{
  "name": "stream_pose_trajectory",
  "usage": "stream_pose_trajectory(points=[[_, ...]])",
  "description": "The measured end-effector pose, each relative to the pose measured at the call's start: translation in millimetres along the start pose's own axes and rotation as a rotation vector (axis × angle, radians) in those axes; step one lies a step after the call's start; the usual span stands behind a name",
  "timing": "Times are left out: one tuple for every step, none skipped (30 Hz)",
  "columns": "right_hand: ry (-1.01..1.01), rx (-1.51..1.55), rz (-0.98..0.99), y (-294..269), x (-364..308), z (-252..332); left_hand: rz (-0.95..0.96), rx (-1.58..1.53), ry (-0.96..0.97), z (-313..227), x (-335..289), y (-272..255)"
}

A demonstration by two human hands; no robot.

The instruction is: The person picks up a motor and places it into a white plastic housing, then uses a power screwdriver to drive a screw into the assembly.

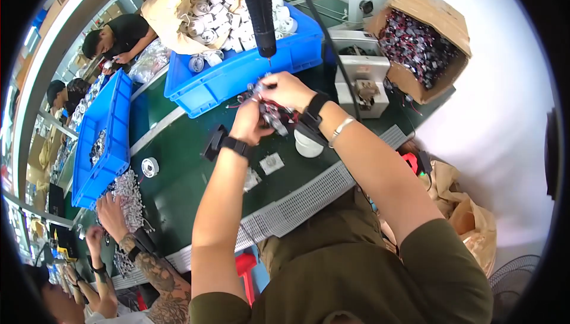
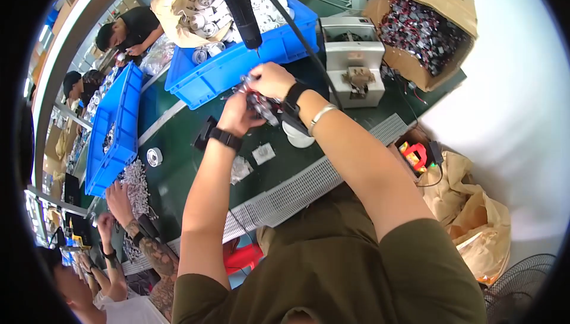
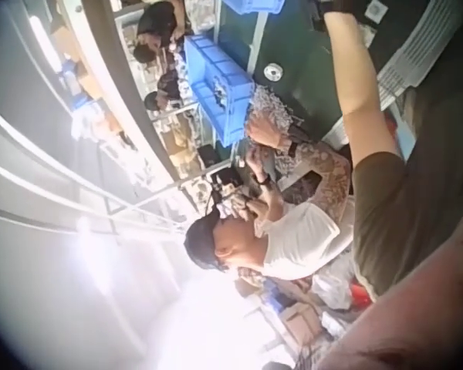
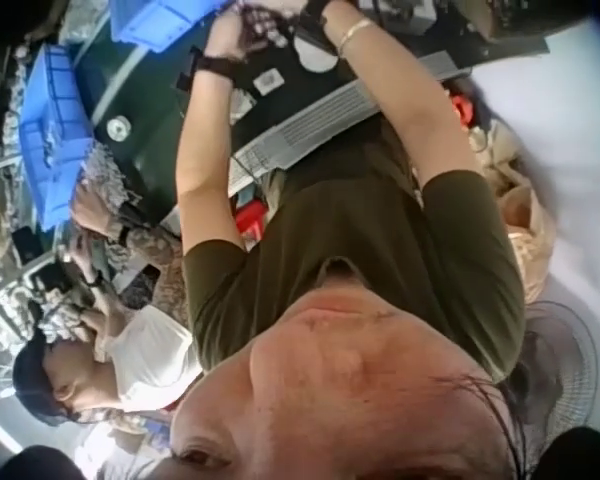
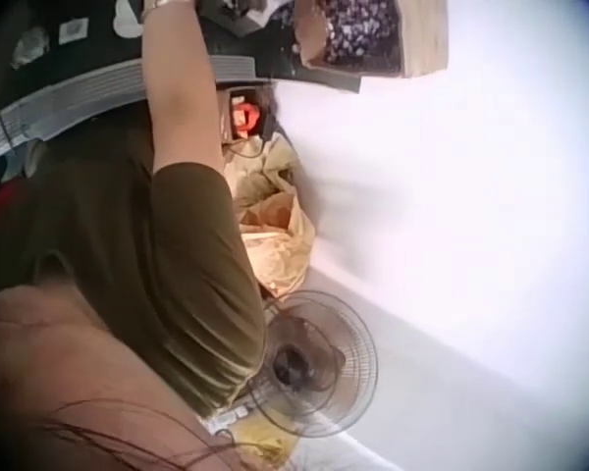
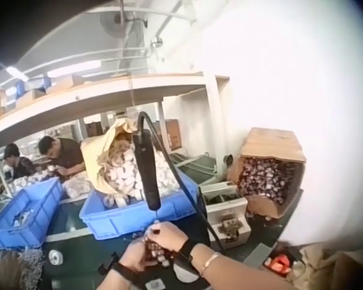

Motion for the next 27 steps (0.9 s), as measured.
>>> stream_pose_trajectory(points=[[-0.03, -0.1, 0.016, -3.6, -1.6, 2.6, 0.053, 0.274, -0.009, 1.9, 10.9, -19.0], [-0.051, -0.199, 0.02, -5.1, -8.5, 3.6, 0.007, 0.604, 0.035, -19.5, -4.9, -18.3], [-0.054, -0.347, 0.007, -4.3, -11.5, 7.3, -0.111, 0.916, 0.266, -41.2, -6.1, -34.7], [-0.055, -0.494, -0.007, -2.2, -15.8, 11.2, -0.23, 1.225, 0.503, -61.4, -8.7, -43.0], [-0.022, -0.545, 0.012, 0.5, -26.6, 23.0, -0.256, 1.163, 0.578, -84.0, -19.4, -42.9], [-0.038, -0.545, -0.002, -1.8, -34.6, 31.9, -0.271, 1.102, 0.655, -112.8, -34.0, -35.5], [-0.099, -0.556, -0.118, -11.7, -41.6, 43.3, -0.296, 0.981, 0.724, -139.1, -36.0, -39.7], [-0.165, -0.566, -0.23, -21.0, -48.1, 53.1, -0.328, 0.857, 0.788, -166.7, -29.5, -49.1], [-0.222, -0.427, -0.253, -24.9, -51.0, 61.1, -0.388, 0.959, 0.785, -190.4, -18.1, -57.4], [-0.263, -0.295, -0.284, -30.7, -56.8, 63.2, -0.429, 1.058, 0.783, -211.8, 3.4, -62.8], [-0.3, -0.22, -0.269, -28.0, -60.2, 64.9, -0.382, 1.221, 0.869, -224.3, 31.8, -71.6], [-0.313, -0.216, -0.239, -23.3, -64.8, 69.2, -0.327, 1.383, 0.95, -227.4, 63.5, -82.3], [-0.272, -0.17, -0.22, -22.0, -71.4, 71.0, -0.201, 1.585, 0.774, -220.4, 100.9, -88.2], [-0.228, -0.13, -0.209, -25.0, -78.1, 72.9, -0.062, 1.772, 0.595, -209.8, 134.3, -91.6], [-0.2, -0.049, -0.191, -29.1, -82.9, 71.3, 0.048, 1.826, 0.539, -199.4, 155.1, -90.5], [-0.173, 0.032, -0.172, -30.6, -87.0, 66.5, -0.116, 2.245, 0.436, -191.2, 179.5, -91.7], [-0.175, 0.129, -0.17, -29.0, -91.9, 61.8, -0.012, 2.176, 0.37, -180.5, 203.3, -107.9], [-0.172, 0.135, -0.163, -28.8, -94.4, 61.8, 0.088, 2.104, 0.298, -170.2, 221.0, -132.6], [-0.044, 0.395, -0.172, -34.2, -99.3, 44.2, 0.132, 2.102, 0.311, -165.8, 229.8, -132.1], [0.085, 0.662, -0.179, -33.6, -108.0, 28.3, 0.118, 2.09, 0.35, -168.5, 231.8, -132.9], [0.107, 0.793, -0.192, -37.6, -115.1, 23.7, 0.105, 2.076, 0.387, -175.5, 228.4, -132.4], [0.035, 0.953, -0.248, -39.3, -120.8, 22.3, 0.092, 2.06, 0.425, -184.2, 221.7, -131.0], [0.024, 0.942, -0.267, -41.8, -124.3, 20.9, 0.053, 2.039, 0.462, -193.2, 212.1, -134.4], [0.003, 0.928, -0.283, -45.1, -124.6, 20.6, 0.002, 2.019, 0.503, -202.3, 200.4, -139.3], [-0.002, 0.959, -0.313, -46.2, -124.6, 16.8, -0.044, 1.997, 0.546, -210.9, 187.1, -143.2], [-0.002, 0.993, -0.344, -45.3, -126.6, 11.5, -0.085, 1.973, 0.583, -218.8, 172.9, -145.1], [0.047, 1.022, -0.312, -41.9, -131.0, 4.4, -0.13, 1.947, 0.619, -227.8, 156.7, -143.6]])
Point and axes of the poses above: each hand's wrist, its own x-axis towards the middle knuckle, its own y-axis out of the palm, z = x × y, the point moved 8 cm from there along x, towards the middle knuckle, and after that the axes turned 8 degrees about z, right-handed, at the moved point
